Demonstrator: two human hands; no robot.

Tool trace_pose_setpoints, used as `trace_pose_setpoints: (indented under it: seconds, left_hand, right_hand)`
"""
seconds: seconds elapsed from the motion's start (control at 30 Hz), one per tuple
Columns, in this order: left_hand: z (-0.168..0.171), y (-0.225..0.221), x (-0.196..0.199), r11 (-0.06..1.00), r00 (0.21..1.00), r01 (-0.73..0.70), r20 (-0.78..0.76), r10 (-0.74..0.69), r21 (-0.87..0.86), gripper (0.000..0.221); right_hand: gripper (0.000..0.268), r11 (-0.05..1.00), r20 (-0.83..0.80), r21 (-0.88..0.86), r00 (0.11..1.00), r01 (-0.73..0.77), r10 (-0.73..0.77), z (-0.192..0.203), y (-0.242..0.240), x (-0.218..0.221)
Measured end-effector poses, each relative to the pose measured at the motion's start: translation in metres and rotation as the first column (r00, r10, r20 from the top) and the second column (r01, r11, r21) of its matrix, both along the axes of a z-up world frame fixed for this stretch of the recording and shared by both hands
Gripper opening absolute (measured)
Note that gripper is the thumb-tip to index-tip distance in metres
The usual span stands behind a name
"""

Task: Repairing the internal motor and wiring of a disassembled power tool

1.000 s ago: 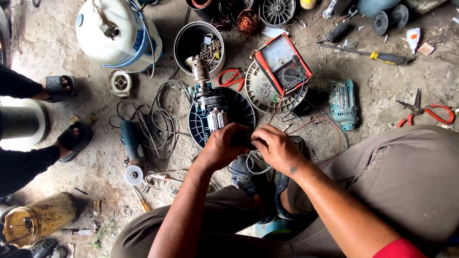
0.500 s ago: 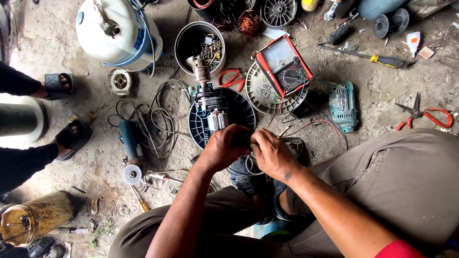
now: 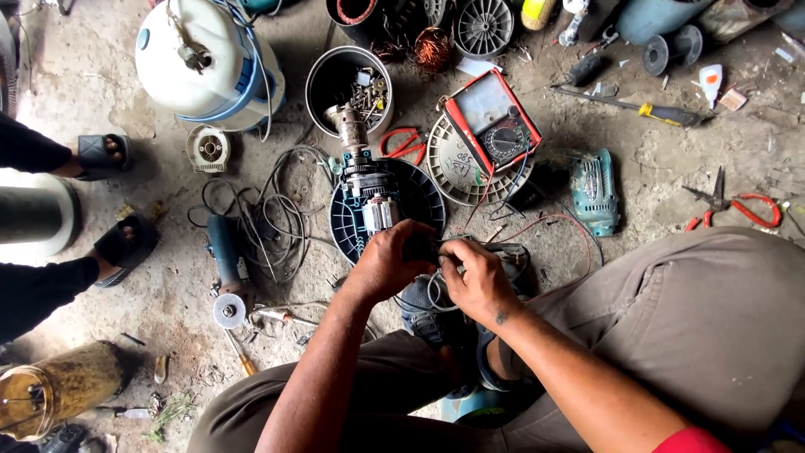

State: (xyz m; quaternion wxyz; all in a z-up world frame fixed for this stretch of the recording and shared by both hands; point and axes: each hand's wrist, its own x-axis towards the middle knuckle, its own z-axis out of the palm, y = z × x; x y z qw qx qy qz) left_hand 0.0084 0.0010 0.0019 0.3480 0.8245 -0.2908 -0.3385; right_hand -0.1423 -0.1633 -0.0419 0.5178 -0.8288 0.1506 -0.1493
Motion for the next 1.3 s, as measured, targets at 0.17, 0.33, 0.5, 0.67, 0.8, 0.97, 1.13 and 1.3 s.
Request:
trace_pose_setpoints:
  seconds: [0.17, 0.33, 0.5, 0.67, 0.8, 0.97, 1.13, 1.3]
  left_hand:
    - [-0.005, -0.004, 0.001, 0.999, 0.999, 0.028, 0.033, -0.028, 0.016, 0.070]
    - [0.031, -0.005, -0.015, 0.998, 0.998, -0.052, 0.038, 0.054, -0.037, 0.074]
    - [0.029, 0.028, -0.044, 0.791, 0.806, -0.592, -0.094, 0.585, -0.152, 0.045]
    - [-0.069, 0.015, -0.112, 0.147, 0.111, -0.989, -0.631, 0.768, 0.004, 0.043]
    - [-0.069, -0.014, -0.129, 0.154, 0.059, -0.986, -0.750, 0.658, 0.058, 0.050]
    - [-0.097, -0.022, -0.121, 0.137, 0.077, -0.991, -0.833, 0.548, -0.002, 0.051]
    - [-0.112, -0.027, -0.127, 0.198, 0.143, -0.979, -0.840, 0.524, -0.043, 0.039]
    - [-0.116, -0.030, -0.126, 0.149, 0.124, -0.987, -0.866, 0.484, -0.058, 0.036]
  right_hand:
    - [0.006, 0.985, -0.063, -0.162, 0.997, -0.064, 0.054, -0.006, 0.002, 0.005]
    - [0.013, 0.950, -0.320, -0.224, 0.937, -0.219, 0.141, 0.015, -0.029, 0.004]
    - [0.048, 0.850, -0.364, -0.274, 0.867, -0.450, 0.341, 0.071, -0.050, 0.042]
    - [0.085, 0.605, -0.564, -0.418, 0.716, -0.677, 0.411, 0.055, -0.033, 0.069]
    - [0.070, 0.648, -0.501, -0.408, 0.751, -0.644, 0.430, 0.019, -0.042, 0.059]
    - [0.065, 0.909, -0.041, -0.185, 0.927, -0.374, 0.373, -0.002, -0.050, 0.034]
    - [0.062, 0.922, -0.015, -0.137, 0.931, -0.362, 0.364, -0.005, -0.045, 0.040]
    - [0.065, 0.917, -0.046, -0.155, 0.930, -0.366, 0.364, -0.002, -0.034, 0.043]
